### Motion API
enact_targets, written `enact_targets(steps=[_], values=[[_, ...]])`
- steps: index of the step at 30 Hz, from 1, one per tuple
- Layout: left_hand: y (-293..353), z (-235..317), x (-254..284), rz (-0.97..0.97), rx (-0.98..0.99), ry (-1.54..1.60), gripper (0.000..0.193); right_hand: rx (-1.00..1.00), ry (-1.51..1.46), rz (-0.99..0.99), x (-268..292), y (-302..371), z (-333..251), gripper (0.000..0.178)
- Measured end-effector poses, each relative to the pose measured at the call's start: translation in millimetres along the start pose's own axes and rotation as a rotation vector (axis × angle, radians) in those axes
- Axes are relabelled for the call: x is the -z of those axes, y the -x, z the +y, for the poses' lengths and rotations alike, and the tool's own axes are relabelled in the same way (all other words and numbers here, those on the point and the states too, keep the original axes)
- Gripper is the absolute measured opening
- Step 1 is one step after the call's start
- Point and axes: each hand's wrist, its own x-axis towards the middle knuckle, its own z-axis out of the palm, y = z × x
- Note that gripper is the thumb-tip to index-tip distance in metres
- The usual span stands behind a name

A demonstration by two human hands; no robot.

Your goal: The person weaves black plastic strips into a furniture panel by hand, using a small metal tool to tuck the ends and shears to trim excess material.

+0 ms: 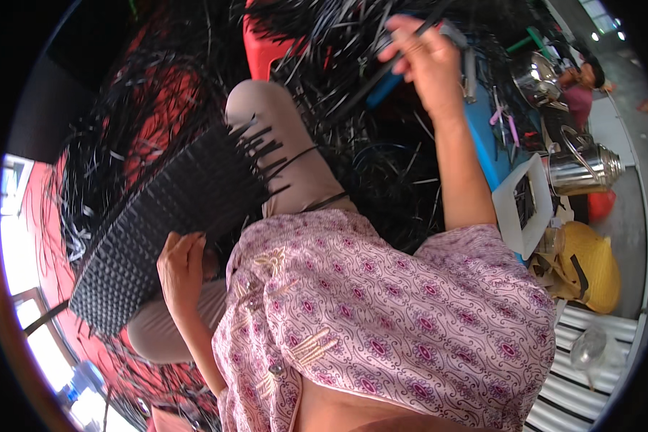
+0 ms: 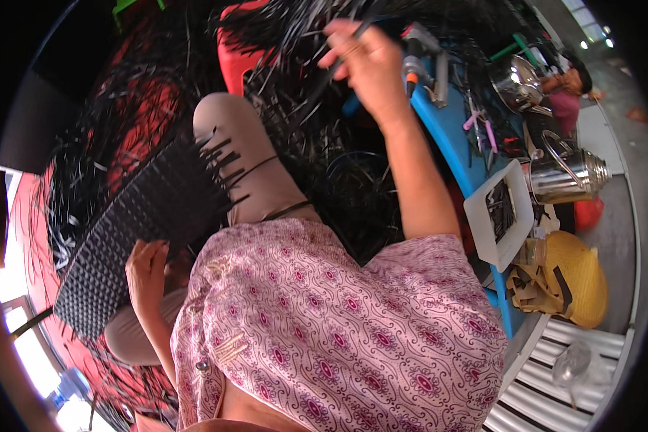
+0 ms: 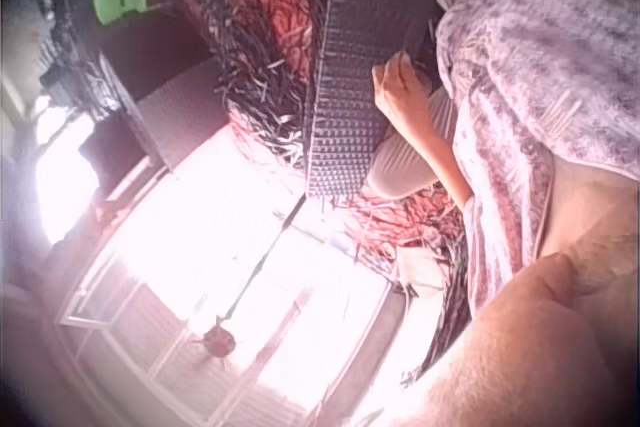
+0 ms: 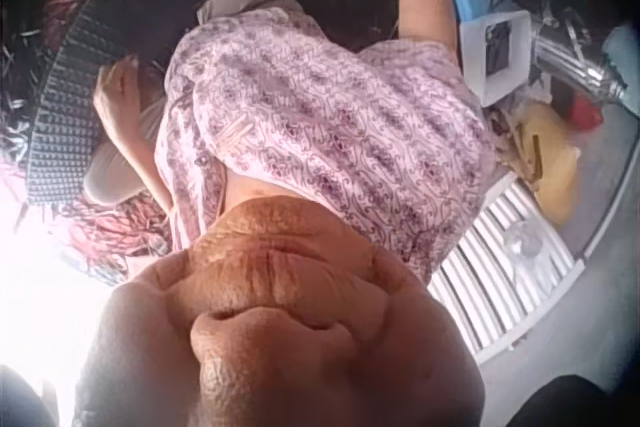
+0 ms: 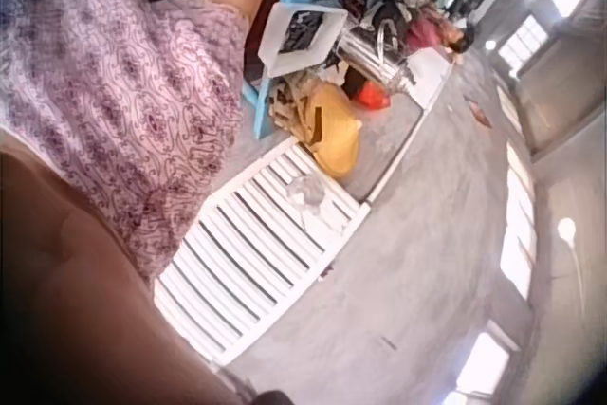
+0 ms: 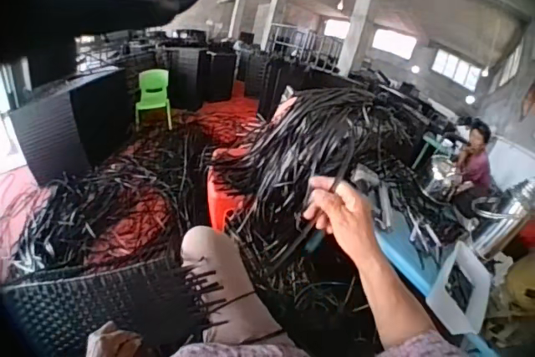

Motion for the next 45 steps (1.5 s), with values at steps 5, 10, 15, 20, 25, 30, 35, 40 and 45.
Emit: enact_targets(steps=[5,10,15,20,25,30,35,40,45], values=[[-5,4,-12,-0.006,-0.002,0.022,0.015,0.234,0.217,0.576,146,-96,2,0.051],[-7,7,-30,-0.025,0.013,0.111,0.016,0.1,0.229,0.677,334,-157,72,0.03],[-2,-3,-36,-0.039,0.024,0.141,0.016,-0.32,0.177,0.623,431,-174,160,0.031],[1,7,-33,-0.088,0.093,0.169,0.015,-0.694,0.48,0.49,427,-158,240,0.058],[-3,14,-39,-0.094,0.086,0.254,0.017,-0.615,1.182,0.429,427,-157,264,0.075],[-10,33,-50,-0.046,0.225,0.412,0.014,-0.602,1.249,0.283,405,-151,311,0.087],[-17,47,-44,-0.045,0.152,0.35,0.006,-0.483,0.913,0.287,383,-128,359,0.07],[-18,36,-44,0.017,0.112,0.223,0.007,-0.262,0.659,0.47,381,-117,347,0.057],[-27,34,-41,-0.043,0.04,0.282,0.011,0.037,1.033,0.564,431,-150,288,0.039]])
